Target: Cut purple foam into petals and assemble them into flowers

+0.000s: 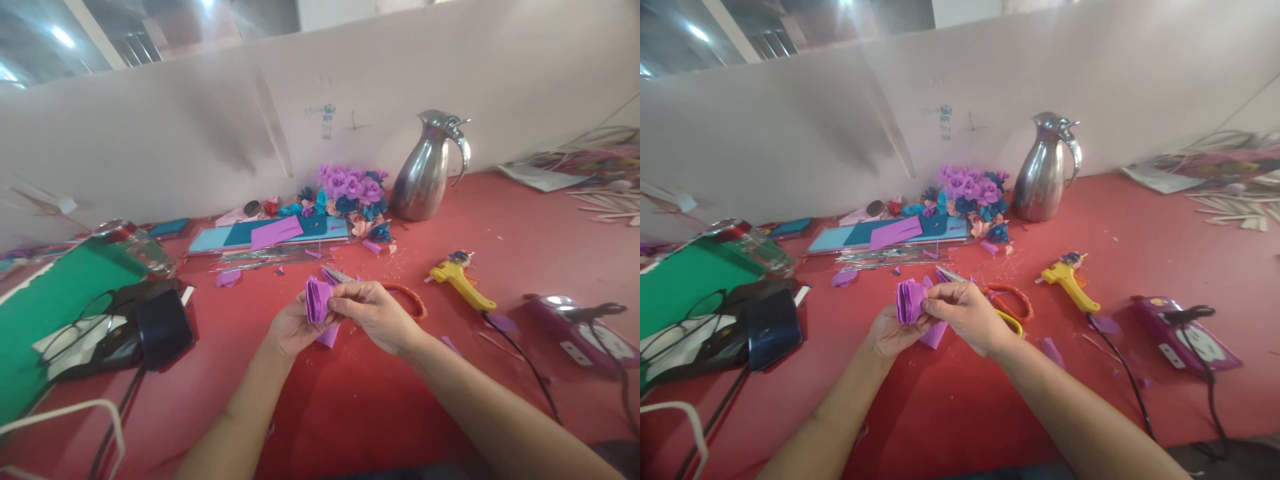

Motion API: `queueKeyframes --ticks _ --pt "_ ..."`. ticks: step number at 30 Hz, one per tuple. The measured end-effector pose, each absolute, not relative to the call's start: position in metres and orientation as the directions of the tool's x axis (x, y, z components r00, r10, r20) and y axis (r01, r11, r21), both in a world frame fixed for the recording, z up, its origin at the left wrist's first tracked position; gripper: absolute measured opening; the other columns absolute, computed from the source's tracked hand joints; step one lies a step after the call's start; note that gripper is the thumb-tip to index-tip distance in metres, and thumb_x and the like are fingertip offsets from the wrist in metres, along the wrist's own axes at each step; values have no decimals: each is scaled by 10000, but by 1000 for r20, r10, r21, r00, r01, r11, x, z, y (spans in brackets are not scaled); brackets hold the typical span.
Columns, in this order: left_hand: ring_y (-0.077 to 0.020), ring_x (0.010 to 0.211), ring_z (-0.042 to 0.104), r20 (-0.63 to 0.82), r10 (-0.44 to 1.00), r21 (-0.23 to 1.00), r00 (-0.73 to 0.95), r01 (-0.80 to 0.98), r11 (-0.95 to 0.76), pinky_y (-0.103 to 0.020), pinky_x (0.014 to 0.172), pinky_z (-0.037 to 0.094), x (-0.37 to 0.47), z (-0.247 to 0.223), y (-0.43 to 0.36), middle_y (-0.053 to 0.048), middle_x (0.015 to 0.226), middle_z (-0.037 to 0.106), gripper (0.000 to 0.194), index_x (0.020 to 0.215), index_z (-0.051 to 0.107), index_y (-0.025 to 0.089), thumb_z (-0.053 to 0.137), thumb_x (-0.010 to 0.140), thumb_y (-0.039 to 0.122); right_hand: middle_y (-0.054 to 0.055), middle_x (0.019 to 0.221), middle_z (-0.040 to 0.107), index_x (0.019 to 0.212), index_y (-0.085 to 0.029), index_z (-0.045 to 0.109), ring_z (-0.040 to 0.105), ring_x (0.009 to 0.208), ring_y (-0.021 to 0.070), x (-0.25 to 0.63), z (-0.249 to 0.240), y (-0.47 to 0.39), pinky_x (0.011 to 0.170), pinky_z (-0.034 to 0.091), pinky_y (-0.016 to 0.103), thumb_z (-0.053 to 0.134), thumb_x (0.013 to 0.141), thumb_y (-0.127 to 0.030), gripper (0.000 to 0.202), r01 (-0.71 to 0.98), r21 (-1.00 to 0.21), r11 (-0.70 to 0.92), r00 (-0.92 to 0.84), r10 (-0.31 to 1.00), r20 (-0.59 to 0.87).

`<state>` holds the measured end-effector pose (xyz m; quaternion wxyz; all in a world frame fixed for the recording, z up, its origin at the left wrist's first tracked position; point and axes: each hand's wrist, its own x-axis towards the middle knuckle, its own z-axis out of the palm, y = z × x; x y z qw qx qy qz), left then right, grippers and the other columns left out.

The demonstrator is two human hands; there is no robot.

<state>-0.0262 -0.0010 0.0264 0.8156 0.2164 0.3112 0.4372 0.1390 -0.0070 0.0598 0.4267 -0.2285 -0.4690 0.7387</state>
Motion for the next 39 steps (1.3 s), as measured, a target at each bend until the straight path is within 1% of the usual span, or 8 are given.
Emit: queueKeyframes --ticks 8,14,20,23,27,30,33,39 --pt "-146 647 638 -332 851 635 408 -570 521 -258 712 521 -24 30 -2 -27 617 647 122 692 663 136 711 601 70 6 643 667 754 -160 722 618 607 109 138 56 -7 686 540 270 731 740 -358 198 -422 -884 -204 -526 848 55" --pt "-105 543 586 -297 870 613 393 -620 489 -210 601 512 -19 36 -4 -2 536 593 160 563 586 140 725 613 81 11 730 687 789 -175 695 628 637 105 138 53 -8 693 520 268 716 760 -338 167 -492 -838 -234 -529 846 75" --pt "-102 598 607 -335 890 610 310 -649 456 -234 657 523 -13 37 -6 7 622 629 165 655 601 139 745 601 80 -20 741 604 880 -209 651 557 667 106 137 58 -10 660 462 256 761 701 -328 242 -425 -897 -119 -405 912 71" --pt "-76 541 566 -298 878 607 375 -635 478 -209 588 497 -9 41 -10 37 563 577 206 616 577 144 779 588 110 -6 854 582 961 -234 650 533 763 124 139 59 -8 678 442 249 783 660 -292 334 -323 -945 -55 -344 937 63" --pt "-72 496 538 -275 860 619 429 -606 500 -208 536 476 -6 43 -13 38 528 556 221 601 592 141 808 558 130 13 874 579 822 -210 662 529 759 132 141 58 -7 632 424 245 726 712 -338 180 -320 -945 -68 -442 893 85" --pt "-111 592 615 -311 874 663 374 -573 482 -243 632 519 -6 42 -11 2 632 652 180 724 658 145 784 597 130 -18 723 570 781 -197 625 496 617 105 141 55 -5 572 393 242 725 704 -337 188 -391 -910 -137 -430 902 49" --pt "-128 694 651 -324 910 737 257 -535 413 -242 717 523 -6 42 -8 -17 732 703 186 793 696 149 765 622 128 -22 695 592 760 -181 616 513 625 105 140 51 -1 629 406 257 735 684 -318 197 -384 -913 -135 -349 937 9" --pt "-167 772 661 -251 964 864 89 -429 264 -254 684 518 -5 52 -10 -76 891 733 287 880 734 149 765 678 351 -24 710 605 757 -191 610 529 657 109 140 40 7 671 413 257 737 680 -314 193 -344 -936 -66 -151 988 -14"
